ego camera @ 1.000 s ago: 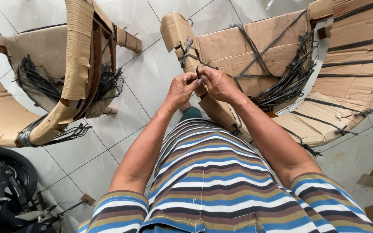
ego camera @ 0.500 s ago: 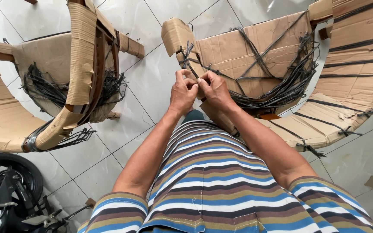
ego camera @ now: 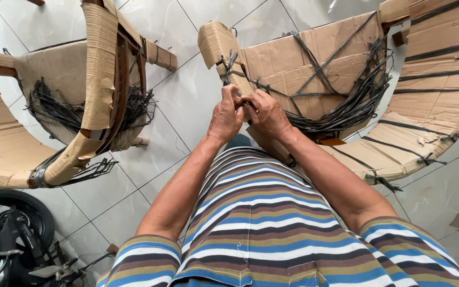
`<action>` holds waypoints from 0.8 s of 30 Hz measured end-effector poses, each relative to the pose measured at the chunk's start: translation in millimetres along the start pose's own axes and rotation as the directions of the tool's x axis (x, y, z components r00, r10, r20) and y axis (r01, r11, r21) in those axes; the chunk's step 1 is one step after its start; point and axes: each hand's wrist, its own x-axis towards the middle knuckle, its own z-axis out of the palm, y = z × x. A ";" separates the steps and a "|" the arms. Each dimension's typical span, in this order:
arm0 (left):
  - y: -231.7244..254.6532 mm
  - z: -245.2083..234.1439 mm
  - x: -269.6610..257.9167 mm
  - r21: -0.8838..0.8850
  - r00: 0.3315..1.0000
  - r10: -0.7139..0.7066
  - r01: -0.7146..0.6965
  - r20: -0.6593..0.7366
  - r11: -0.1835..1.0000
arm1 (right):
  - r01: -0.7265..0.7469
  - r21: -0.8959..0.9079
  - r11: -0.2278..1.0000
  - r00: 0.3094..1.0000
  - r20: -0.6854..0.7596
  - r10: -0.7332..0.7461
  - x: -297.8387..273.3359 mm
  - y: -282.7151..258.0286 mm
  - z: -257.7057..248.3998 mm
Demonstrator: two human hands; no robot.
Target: Wrapping a wooden chair frame with protective cardboard and securing it with plastic ties
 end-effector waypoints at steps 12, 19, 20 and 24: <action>-12.6 6.9 1.3 0.322 0.966 0.251 -0.219 -0.059 0.921 | -0.128 0.148 0.981 0.954 0.288 0.081 25.0 -2.1 -24.0; -41.0 6.8 3.6 0.396 0.920 0.381 -0.316 -0.095 0.862 | -0.569 0.333 0.752 0.777 0.517 0.359 35.5 -18.4 -33.4; -37.4 5.5 0.4 0.403 0.906 0.406 -0.328 -0.124 0.854 | -0.577 0.345 0.740 0.778 0.510 0.368 34.2 -17.0 -30.5; -34.8 11.5 -15.2 0.479 0.873 0.462 -0.341 -0.158 0.809 | -0.592 0.349 0.727 0.774 0.499 0.390 34.6 -31.9 -30.2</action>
